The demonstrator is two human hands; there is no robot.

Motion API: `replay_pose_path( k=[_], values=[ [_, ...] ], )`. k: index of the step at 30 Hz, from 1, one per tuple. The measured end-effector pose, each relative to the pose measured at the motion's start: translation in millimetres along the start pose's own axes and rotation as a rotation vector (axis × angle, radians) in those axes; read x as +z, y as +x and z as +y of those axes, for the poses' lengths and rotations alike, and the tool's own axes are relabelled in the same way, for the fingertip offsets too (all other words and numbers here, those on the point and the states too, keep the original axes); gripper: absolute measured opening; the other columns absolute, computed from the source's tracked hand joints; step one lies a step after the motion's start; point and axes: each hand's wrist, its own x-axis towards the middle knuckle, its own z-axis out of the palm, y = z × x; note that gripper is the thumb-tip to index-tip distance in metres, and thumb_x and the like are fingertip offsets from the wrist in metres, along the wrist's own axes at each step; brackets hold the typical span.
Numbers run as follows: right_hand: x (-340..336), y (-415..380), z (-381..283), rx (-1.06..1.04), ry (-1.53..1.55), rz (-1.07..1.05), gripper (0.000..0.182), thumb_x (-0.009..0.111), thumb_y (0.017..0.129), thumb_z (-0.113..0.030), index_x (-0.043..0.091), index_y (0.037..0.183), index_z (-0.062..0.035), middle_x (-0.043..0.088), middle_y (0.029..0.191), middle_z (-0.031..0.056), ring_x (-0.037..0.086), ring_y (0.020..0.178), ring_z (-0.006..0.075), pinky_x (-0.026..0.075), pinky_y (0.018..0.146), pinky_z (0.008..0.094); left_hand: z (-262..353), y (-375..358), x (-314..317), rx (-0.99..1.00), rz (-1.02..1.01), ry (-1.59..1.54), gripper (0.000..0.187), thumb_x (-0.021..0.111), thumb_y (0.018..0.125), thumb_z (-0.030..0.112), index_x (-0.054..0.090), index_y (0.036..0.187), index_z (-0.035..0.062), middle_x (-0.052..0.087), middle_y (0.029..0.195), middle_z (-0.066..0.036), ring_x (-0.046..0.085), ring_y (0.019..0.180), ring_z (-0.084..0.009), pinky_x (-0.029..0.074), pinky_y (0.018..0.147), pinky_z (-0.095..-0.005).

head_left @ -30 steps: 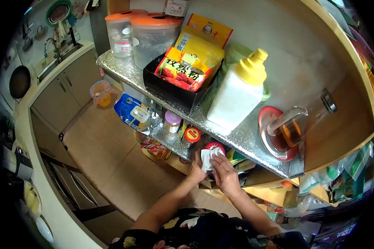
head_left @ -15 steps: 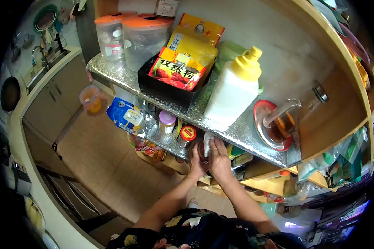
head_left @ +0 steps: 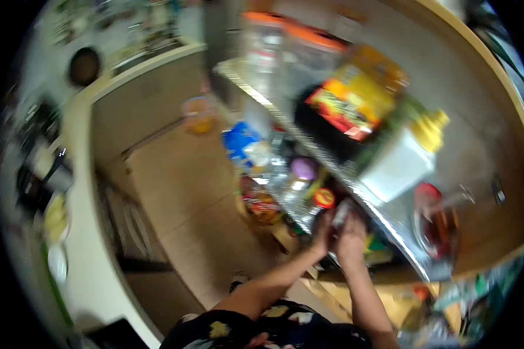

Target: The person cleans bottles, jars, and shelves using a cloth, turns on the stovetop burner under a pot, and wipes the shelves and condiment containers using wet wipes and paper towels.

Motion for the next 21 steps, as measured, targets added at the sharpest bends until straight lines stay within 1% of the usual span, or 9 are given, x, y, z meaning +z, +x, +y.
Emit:
replay_pose_path(
  k=[2, 3, 6, 7, 9, 11, 14, 18, 21],
  values=[
    [37, -10, 25, -0.066, 0.029, 0.092, 0.039, 0.062, 0.078, -0.006, 0.062, 0.113, 0.0095, 0.066, 0.106, 0.0239, 0.063, 0.095, 0.0385, 0.052, 0.086, 0.0431, -5, 3, 12, 0.054, 0.03, 0.12, 0.051, 0.05, 0.094, 0.026, 0.042, 0.138, 0.0006, 0.052, 0.128, -0.017, 0.049, 0.115, -0.0278, 0.039, 0.097, -0.0386],
    [33, -7, 24, 0.01, 0.077, -0.005, 0.03, 0.063, 0.079, -0.006, 0.067, 0.105, 0.0079, 0.069, 0.099, 0.0215, 0.066, 0.088, 0.0357, 0.054, 0.08, 0.0403, -7, 7, 15, 0.082, 0.056, 0.187, 0.049, 0.047, 0.095, 0.023, 0.042, 0.138, 0.0001, 0.051, 0.131, -0.019, 0.047, 0.12, -0.0287, 0.036, 0.102, -0.0385],
    [44, -6, 42, -0.001, 0.11, -0.103, 0.047, 0.058, 0.09, -0.014, 0.05, 0.131, 0.0085, 0.056, 0.128, 0.0278, 0.058, 0.113, 0.04, 0.047, 0.098, 0.0436, -1, -3, 25, 0.001, 0.113, 0.454, 0.05, 0.039, 0.099, 0.018, 0.035, 0.145, -0.0014, 0.043, 0.143, -0.023, 0.039, 0.134, -0.0339, 0.028, 0.114, -0.0393],
    [47, -3, 53, 0.084, 0.026, -0.37, 0.054, 0.054, 0.095, -0.019, 0.04, 0.139, 0.0079, 0.048, 0.139, 0.0282, 0.048, 0.126, 0.0412, 0.039, 0.106, 0.0439, -25, -3, 39, -0.022, 0.099, 0.759, 0.052, 0.038, 0.099, 0.019, 0.03, 0.147, -0.001, 0.037, 0.147, -0.023, 0.035, 0.137, -0.0354, 0.025, 0.115, -0.0406],
    [52, -2, 63, 0.023, 0.067, -0.342, 0.051, 0.051, 0.096, -0.019, 0.042, 0.137, 0.0089, 0.05, 0.137, 0.0282, 0.05, 0.125, 0.0405, 0.041, 0.105, 0.043, -47, -17, 46, 0.043, 0.226, 0.604, 0.063, 0.045, 0.096, 0.025, 0.025, 0.15, -0.0002, 0.034, 0.149, -0.022, 0.031, 0.138, -0.0367, 0.031, 0.11, -0.0427],
    [89, 3, 84, -0.047, 0.077, -0.288, 0.047, 0.05, 0.098, -0.021, 0.045, 0.136, 0.0061, 0.054, 0.133, 0.0248, 0.054, 0.12, 0.0332, 0.042, 0.102, 0.0397, 24, -59, 26, -0.052, 0.171, 0.245, 0.075, 0.059, 0.09, 0.015, 0.019, 0.151, 0.0, 0.026, 0.152, -0.023, 0.022, 0.143, -0.0376, 0.026, 0.115, -0.0429],
    [86, 9, 82, -0.088, 0.048, -0.305, 0.043, 0.05, 0.098, -0.026, 0.047, 0.129, 0.0043, 0.057, 0.126, 0.0241, 0.057, 0.114, 0.0323, 0.044, 0.097, 0.0397, 0, -94, 16, 0.112, 0.148, 0.517, 0.086, 0.072, 0.079, 0.005, 0.022, 0.149, -0.0005, 0.018, 0.154, -0.026, 0.018, 0.145, -0.04, 0.022, 0.117, -0.0441],
    [77, 15, 82, -0.128, -0.02, -0.296, 0.04, 0.051, 0.097, -0.032, 0.051, 0.118, 0.0019, 0.06, 0.118, 0.0232, 0.06, 0.106, 0.0312, 0.047, 0.091, 0.0397, -18, -167, -36, -0.11, 0.095, 0.643, 0.076, 0.072, 0.079, 0.012, 0.032, 0.144, 0.0069, 0.02, 0.153, -0.023, 0.023, 0.141, -0.0428, 0.027, 0.115, -0.0455],
    [70, 20, 78, -0.147, -0.057, -0.289, 0.039, 0.052, 0.096, -0.036, 0.054, 0.111, 0.0001, 0.062, 0.111, 0.0225, 0.062, 0.1, 0.0304, 0.049, 0.086, 0.0397, -11, -238, -72, -0.245, 0.171, 0.573, 0.056, 0.068, 0.078, 0.015, 0.049, 0.131, 0.006, 0.04, 0.14, -0.024, 0.04, 0.128, -0.0433, 0.04, 0.103, -0.0473]
  ],
)
